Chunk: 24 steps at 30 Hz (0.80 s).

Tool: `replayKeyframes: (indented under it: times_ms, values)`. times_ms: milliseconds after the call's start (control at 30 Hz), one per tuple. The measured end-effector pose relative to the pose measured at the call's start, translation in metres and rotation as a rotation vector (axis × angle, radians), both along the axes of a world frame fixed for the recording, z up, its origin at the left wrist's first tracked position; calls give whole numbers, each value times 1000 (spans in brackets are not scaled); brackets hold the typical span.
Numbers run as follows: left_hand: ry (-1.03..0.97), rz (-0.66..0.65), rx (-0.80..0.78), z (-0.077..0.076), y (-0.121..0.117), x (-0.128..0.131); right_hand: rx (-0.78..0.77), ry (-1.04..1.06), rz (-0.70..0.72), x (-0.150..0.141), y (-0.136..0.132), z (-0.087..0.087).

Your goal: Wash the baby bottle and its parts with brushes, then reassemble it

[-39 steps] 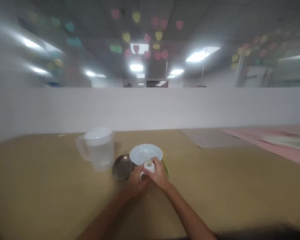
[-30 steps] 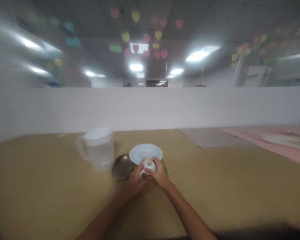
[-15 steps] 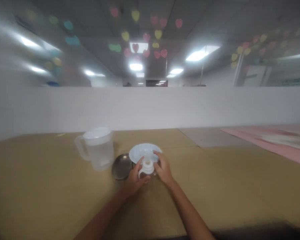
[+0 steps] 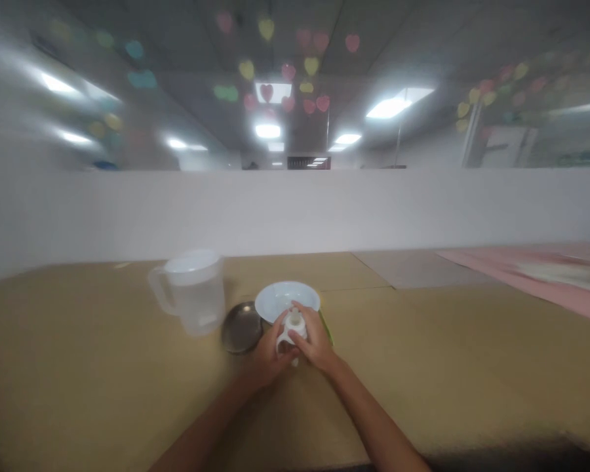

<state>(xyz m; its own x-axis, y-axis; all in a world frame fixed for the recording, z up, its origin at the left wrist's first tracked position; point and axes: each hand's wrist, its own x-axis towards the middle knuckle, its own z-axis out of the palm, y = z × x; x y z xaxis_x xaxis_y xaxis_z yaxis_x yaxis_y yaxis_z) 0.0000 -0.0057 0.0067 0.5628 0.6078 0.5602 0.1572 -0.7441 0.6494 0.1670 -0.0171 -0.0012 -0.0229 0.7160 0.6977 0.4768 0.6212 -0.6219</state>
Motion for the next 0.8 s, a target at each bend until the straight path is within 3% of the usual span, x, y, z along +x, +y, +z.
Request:
replayKeyframes:
  times_ms: [167, 233, 300, 400, 533, 633, 800]
  values:
    - [37, 82, -12, -1, -1, 0, 54, 125, -253, 10, 8, -3]
    - [50, 89, -6, -1, -1, 0, 11, 189, -377, 17, 14, -2]
    - [65, 102, 2, -1, -1, 0, -51, 256, -405, 20, 18, 0]
    - [79, 124, 18, -2, 0, 1, -123, 315, -330, 18, 18, 4]
    - [81, 132, 41, -4, 2, 1, -184, 216, -59, 9, 9, 8]
    - [81, 133, 58, -5, 2, 0, -198, 182, 43, 6, 6, 10]
    - [80, 124, 59, -5, 3, 1, -293, 506, 138, 9, 11, 13]
